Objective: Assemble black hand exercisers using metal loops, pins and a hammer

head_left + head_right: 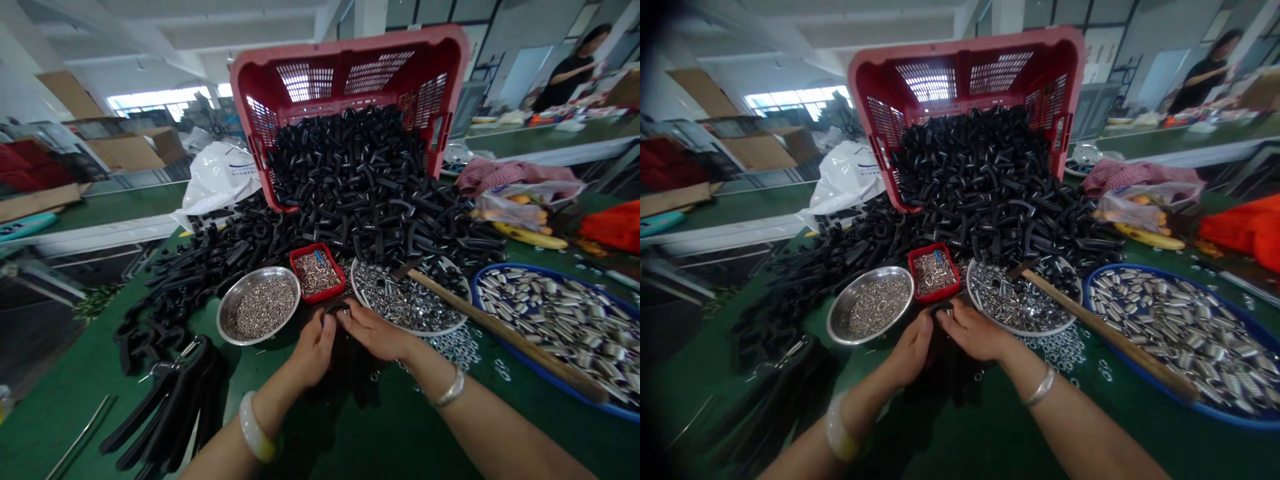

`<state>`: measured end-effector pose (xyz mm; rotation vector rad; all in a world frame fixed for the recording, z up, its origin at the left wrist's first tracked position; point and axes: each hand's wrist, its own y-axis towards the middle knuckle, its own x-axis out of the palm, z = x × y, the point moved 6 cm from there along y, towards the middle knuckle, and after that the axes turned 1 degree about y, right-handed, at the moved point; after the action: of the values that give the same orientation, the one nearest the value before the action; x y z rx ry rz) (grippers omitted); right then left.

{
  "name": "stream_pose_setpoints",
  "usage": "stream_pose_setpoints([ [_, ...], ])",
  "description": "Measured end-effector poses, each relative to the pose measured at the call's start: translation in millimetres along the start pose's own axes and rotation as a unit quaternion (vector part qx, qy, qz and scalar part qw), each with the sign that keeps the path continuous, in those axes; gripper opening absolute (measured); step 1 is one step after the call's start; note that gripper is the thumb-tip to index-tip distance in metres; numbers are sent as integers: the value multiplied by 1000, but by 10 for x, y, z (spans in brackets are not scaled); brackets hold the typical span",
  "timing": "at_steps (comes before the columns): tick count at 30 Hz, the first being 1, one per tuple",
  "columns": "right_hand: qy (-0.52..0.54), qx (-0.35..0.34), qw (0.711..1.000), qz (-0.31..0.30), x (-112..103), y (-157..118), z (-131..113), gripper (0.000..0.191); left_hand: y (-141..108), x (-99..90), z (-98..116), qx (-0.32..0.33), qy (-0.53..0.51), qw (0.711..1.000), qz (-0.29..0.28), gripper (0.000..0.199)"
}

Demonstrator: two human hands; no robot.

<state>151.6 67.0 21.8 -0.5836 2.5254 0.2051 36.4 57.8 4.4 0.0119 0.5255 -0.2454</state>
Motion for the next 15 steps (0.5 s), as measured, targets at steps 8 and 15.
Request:
stream_pose_setpoints([
  [8, 406, 109, 903, 94, 279, 173, 227, 53, 49, -79, 189, 5, 293, 955, 44, 107],
  [15, 401, 177, 897, 56, 190, 288, 313, 45, 221, -9, 186, 59, 324, 944, -26, 91],
])
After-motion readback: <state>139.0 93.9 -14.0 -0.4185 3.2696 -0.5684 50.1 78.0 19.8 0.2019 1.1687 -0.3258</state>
